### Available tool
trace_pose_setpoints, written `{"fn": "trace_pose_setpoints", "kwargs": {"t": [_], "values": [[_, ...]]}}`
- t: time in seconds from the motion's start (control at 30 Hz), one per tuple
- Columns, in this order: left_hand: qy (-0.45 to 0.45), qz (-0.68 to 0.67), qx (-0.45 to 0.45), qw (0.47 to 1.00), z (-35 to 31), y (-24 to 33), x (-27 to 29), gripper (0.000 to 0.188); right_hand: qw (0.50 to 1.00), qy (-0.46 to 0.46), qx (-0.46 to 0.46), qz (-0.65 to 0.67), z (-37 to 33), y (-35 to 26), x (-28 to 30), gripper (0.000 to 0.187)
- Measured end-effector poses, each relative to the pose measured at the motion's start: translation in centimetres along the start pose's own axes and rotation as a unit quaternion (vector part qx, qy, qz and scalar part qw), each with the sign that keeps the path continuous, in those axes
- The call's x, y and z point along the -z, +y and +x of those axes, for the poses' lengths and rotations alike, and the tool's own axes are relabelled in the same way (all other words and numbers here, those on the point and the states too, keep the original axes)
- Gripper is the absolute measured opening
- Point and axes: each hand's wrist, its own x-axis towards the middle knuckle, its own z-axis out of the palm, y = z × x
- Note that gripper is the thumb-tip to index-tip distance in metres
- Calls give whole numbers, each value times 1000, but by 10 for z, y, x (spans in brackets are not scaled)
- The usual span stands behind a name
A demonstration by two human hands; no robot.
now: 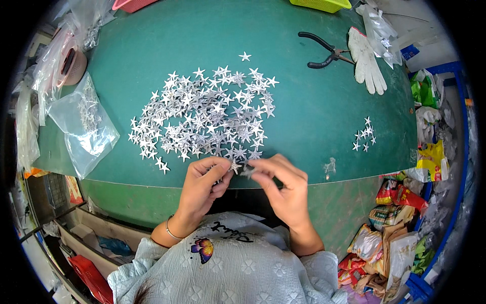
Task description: The person repeatedly picks up small white star-shaped pieces from a green table and joins them together by hand, forming small clusters. The person continues this repetitive assembly process throughout the clip.
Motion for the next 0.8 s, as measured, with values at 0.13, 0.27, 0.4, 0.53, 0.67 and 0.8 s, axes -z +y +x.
{"fn": "trace_pose_setpoints", "kwargs": {"t": [0.13, 0.27, 0.4, 0.53, 0.67, 0.8], "values": [[-4, 1, -15, 1000, -3, 3, -3, 15, 992, 69, 35, -99, 9, 23, -5, 20], [5, 30, -33, 999, -4, 2, -3, 16, 982, 74, 88, -151, 9, 7, -9, 25], [-2, 71, -51, 996, -6, 1, -4, 17, 984, 3, 160, -79, 8, 3, -9, 23], [-14, 78, -68, 995, -8, 2, -5, 15, 982, 19, 167, -83, 7, 3, -9, 19], [-5, 83, -153, 985, -10, 1, -7, 12, 991, 24, 134, -17, 4, 3, -10, 16], [-37, 165, -235, 957, -10, 1, -5, 19, 994, 12, 105, 42, 0, 3, -10, 12]]}}
